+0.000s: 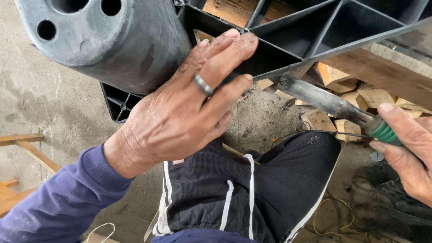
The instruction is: The person uses a soldering iron to melt and fuse the plastic joints of a black crate. They repeatedly apply the hot tip to the grid intersections to smooth or repair the plastic structure.
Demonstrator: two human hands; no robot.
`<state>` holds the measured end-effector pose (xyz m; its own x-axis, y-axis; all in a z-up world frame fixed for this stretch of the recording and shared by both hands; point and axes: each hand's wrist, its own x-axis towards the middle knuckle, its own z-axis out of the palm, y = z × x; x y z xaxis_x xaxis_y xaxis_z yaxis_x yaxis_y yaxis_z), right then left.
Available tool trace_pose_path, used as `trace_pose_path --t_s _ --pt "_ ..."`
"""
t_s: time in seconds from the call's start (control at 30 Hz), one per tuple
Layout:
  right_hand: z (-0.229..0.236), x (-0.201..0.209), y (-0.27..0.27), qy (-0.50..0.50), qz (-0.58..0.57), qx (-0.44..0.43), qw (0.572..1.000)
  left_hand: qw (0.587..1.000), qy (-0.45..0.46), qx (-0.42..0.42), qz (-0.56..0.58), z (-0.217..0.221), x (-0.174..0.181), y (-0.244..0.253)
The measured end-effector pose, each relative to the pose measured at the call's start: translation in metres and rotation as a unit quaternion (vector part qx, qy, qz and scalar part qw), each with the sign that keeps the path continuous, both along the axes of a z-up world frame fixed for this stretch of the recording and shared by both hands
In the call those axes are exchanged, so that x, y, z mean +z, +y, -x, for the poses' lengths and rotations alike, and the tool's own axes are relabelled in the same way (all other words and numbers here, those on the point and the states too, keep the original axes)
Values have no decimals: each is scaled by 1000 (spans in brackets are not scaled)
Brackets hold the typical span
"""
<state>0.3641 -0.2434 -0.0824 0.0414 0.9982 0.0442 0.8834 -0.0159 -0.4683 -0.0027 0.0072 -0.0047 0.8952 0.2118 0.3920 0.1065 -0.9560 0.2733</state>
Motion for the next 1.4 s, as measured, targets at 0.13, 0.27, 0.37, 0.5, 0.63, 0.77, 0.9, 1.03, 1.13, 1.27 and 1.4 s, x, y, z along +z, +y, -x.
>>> trace_pose_path --t_s 0.13,0.27,0.37,0.5,0.63,0.77,0.9,1.03,1.13,1.27,1.4 --pt "11 3 -5 16 2 18 1000 990 -123 51 -49 30 -3 -13" --pt "26 10 -10 -19 -93 69 993 946 -129 258 -150 38 -38 -45" --pt "22 12 -1 25 -25 21 999 931 -83 336 -115 39 -67 -60" --pt "14 13 7 64 7 1 998 926 -107 337 -134 41 -81 -58" --pt "17 8 5 82 -31 15 996 926 -109 329 -148 41 -82 -52" --pt "17 7 -2 60 0 -27 998 926 -110 328 -152 41 -87 -52" --pt "12 5 -1 33 9 -8 999 923 -121 333 -148 41 -92 -53" --pt "13 4 -7 -23 48 -30 998 923 -123 330 -153 42 -92 -52" --pt "30 12 -24 -21 111 -80 990 920 -148 328 -154 46 -88 -46" --pt "78 14 -64 179 117 -102 971 924 -135 330 -142 49 -82 -46" --pt "97 10 -85 177 296 -187 920 911 -156 353 -144 42 -83 -47"
